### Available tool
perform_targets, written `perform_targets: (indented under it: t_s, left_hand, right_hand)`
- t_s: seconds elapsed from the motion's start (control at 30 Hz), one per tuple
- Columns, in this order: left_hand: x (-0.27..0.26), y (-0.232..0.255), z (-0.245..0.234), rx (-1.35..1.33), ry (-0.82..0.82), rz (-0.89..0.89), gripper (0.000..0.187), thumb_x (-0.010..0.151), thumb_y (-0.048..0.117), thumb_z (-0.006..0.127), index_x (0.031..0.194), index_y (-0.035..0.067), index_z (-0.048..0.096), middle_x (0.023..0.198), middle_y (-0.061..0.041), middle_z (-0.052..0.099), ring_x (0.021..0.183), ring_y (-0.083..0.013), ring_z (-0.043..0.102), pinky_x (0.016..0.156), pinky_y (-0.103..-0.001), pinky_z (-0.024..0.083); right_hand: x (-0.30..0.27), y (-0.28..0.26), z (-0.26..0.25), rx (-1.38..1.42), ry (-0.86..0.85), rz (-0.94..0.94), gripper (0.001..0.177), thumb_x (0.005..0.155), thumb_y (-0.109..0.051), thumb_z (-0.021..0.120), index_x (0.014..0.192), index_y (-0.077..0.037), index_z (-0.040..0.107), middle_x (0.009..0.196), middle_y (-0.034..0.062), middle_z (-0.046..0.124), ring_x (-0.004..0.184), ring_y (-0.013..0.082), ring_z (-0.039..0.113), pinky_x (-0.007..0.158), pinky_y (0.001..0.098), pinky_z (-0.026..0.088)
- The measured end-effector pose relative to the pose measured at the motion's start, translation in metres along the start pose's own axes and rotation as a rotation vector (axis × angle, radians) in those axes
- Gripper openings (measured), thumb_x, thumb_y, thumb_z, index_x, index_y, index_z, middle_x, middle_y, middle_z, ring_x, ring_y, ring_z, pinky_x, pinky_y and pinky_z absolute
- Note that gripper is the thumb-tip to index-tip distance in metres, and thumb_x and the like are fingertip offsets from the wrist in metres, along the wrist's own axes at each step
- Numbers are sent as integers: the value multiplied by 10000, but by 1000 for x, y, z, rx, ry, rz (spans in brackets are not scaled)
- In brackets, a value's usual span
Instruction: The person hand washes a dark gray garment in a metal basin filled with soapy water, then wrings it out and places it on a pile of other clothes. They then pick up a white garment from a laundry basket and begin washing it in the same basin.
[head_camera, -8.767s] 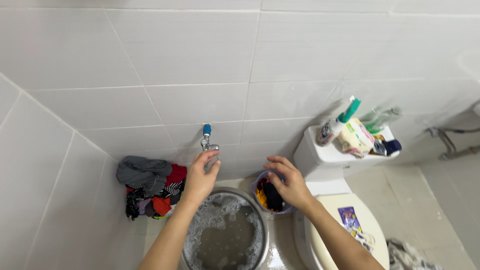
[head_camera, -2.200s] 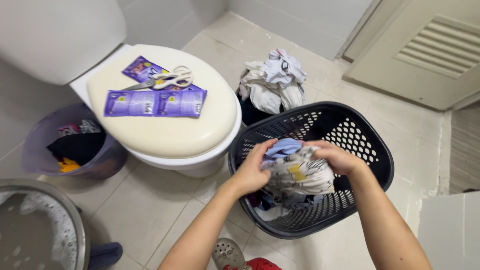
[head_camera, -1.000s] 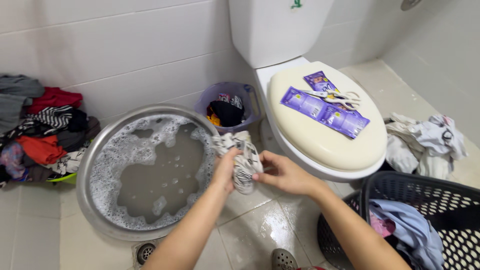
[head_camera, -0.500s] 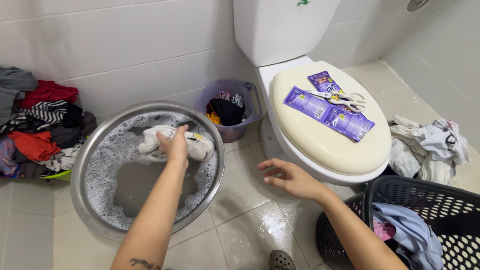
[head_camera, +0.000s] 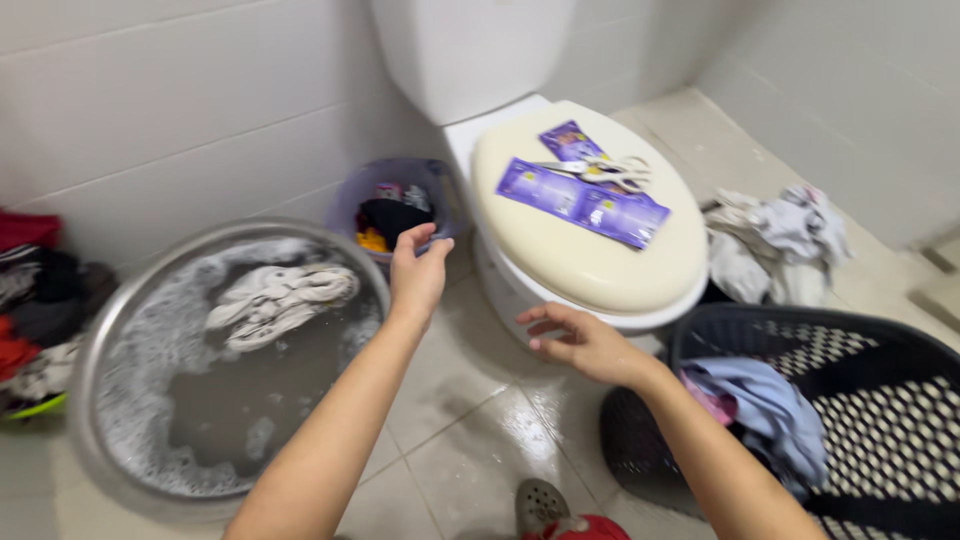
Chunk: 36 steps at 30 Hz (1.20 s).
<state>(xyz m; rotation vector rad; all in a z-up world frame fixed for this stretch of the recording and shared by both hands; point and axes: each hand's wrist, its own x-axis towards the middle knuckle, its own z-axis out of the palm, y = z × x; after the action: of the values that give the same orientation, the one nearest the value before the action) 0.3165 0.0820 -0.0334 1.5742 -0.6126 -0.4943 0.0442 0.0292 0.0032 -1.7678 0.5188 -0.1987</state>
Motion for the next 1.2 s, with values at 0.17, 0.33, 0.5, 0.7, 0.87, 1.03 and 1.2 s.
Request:
perform_targets:
  t_s: [0.17,0.33,0.5,0.7,0.87,1.03,1.2]
  left_hand:
    - [-27,23,54,-71,-201,22,460,866,177,710,1293,45,606,1320,-118,625,1039,-187,673,855,-308,524]
    - [-54,45,109,-150,-364,138,410,886,141,706,1272,42,611,1287,-105,645,963,-161,713,791,-289,548]
    - [-97,73,163,-79,-525,214,354,892,132,691,1234,50,653,1189,-83,695,888,-169,693,775,-298,562]
    - [-149,77,225,-101,-760,218,276,911,105,652,1181,51,668,1128,-53,721,890,-129,705,775,-290,580]
    - [-183,60,267,-37,-965,215,272,900,99,663,1168,53,662,1113,-52,719,865,-143,691,767,-295,576]
    - [-206,34,296,-38,-1107,319,242,893,68,642,1131,43,678,1083,-91,680,912,-185,715,818,-310,587]
    - [-219,12,319,60,-1156,328,209,882,85,636,1078,44,696,1051,-102,680,882,-229,712,818,-340,575]
  right_hand:
    - [-40,5,-37,-47,170,30,369,941,-159,669,1305,-104,640,1284,9,665,1192,141,631,978,325,537]
    - [-85,18,-81,-56,292,38,339,953,-150,661,1286,-88,660,1212,27,696,1129,139,643,956,316,529]
    - [-133,33,-121,-47,408,38,321,951,-137,658,1263,-62,666,1201,29,722,1102,119,659,961,301,539]
    - [-187,54,-148,-170,553,283,313,927,-168,663,1229,-94,699,1158,7,749,1025,125,693,890,303,551]
    - [-217,114,-167,-209,557,276,290,927,-174,677,1200,-84,712,1111,39,738,966,150,674,856,322,560]
    - [-234,189,-178,-357,465,411,254,904,-183,699,1130,-69,728,1019,73,772,932,178,715,836,329,560]
    - [-232,269,-183,-518,242,669,287,876,-262,714,1080,-65,761,1000,125,778,911,232,719,853,356,541]
